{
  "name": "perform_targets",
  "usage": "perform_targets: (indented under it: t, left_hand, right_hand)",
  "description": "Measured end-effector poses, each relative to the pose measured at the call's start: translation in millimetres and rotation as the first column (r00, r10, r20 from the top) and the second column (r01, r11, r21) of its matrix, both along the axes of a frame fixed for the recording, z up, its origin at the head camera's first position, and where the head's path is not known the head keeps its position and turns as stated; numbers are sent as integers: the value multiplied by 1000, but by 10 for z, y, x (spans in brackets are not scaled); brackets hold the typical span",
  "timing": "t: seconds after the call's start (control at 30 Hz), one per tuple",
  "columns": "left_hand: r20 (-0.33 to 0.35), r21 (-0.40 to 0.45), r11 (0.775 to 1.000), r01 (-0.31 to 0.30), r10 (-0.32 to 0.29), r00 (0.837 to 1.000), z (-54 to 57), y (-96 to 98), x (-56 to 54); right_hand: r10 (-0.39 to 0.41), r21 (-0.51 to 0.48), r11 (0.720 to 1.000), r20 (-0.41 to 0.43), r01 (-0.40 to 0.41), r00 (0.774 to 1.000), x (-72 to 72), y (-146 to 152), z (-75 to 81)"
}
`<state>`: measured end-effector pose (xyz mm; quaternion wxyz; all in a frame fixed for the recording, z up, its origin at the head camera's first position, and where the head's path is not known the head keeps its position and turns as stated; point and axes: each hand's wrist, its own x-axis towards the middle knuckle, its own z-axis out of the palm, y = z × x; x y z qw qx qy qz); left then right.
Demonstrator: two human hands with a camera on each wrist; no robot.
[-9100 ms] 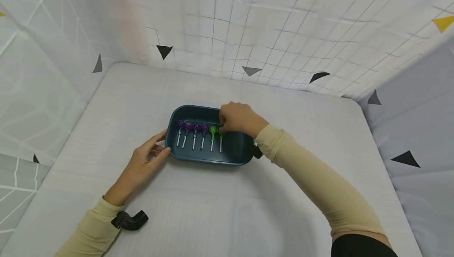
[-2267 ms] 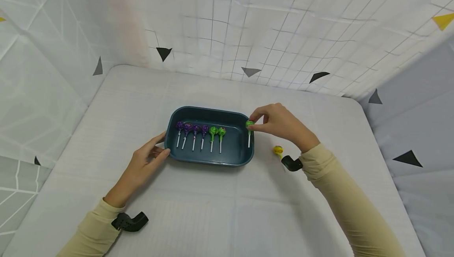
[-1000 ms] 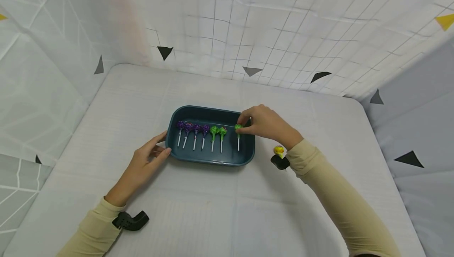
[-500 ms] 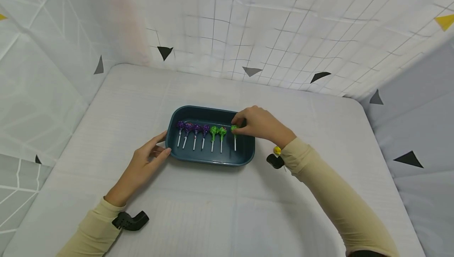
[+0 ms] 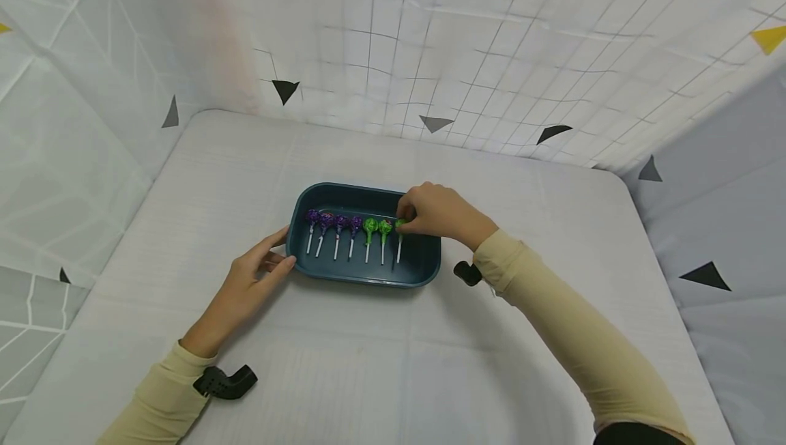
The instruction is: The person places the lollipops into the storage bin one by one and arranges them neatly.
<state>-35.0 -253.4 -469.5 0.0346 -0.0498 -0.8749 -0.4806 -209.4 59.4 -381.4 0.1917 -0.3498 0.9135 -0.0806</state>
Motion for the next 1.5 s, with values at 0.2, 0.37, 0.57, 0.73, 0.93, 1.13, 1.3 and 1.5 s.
perform_targets:
  t: [0.2, 0.37, 0.57, 0.73, 0.93, 1.13, 1.3, 1.5]
  left_hand:
    - [-5, 2, 1000, -4, 4, 1000, 8, 1, 6]
    - [-17, -1, 1000, -4, 4, 1000, 13, -1, 8]
    - [-25, -11, 1000, -9, 8, 1000, 16, -5, 10]
    - [-35, -6, 1000, -9, 9, 999, 13, -4, 7]
    - [-27, -14, 1000, -13, 12, 1000, 13, -9, 6]
    - [-41, -18, 1000, -10, 9, 999, 13, -5, 8]
    - [-44, -17, 1000, -6, 5, 999, 13, 2, 5]
    - [-45, -14, 1000, -6, 6, 999, 4, 2, 3]
  right_hand:
    - [10, 55, 998, 12, -11, 1000, -13, -96, 22]
    - [13, 95, 995, -1, -13, 1000, -28, -162, 5]
    - [26, 140, 990, -23, -22, 999, -47, -220, 0]
    - [46, 172, 984, -33, -39, 998, -53, -263, 19]
    - [55, 213, 976, -39, -45, 998, -72, -311, -16]
    - [56, 233, 972, -48, -44, 997, -62, -349, -7]
    - [60, 233, 971, -53, -46, 997, -43, -355, 11]
    - [56, 231, 972, -58, -41, 997, -32, -351, 12]
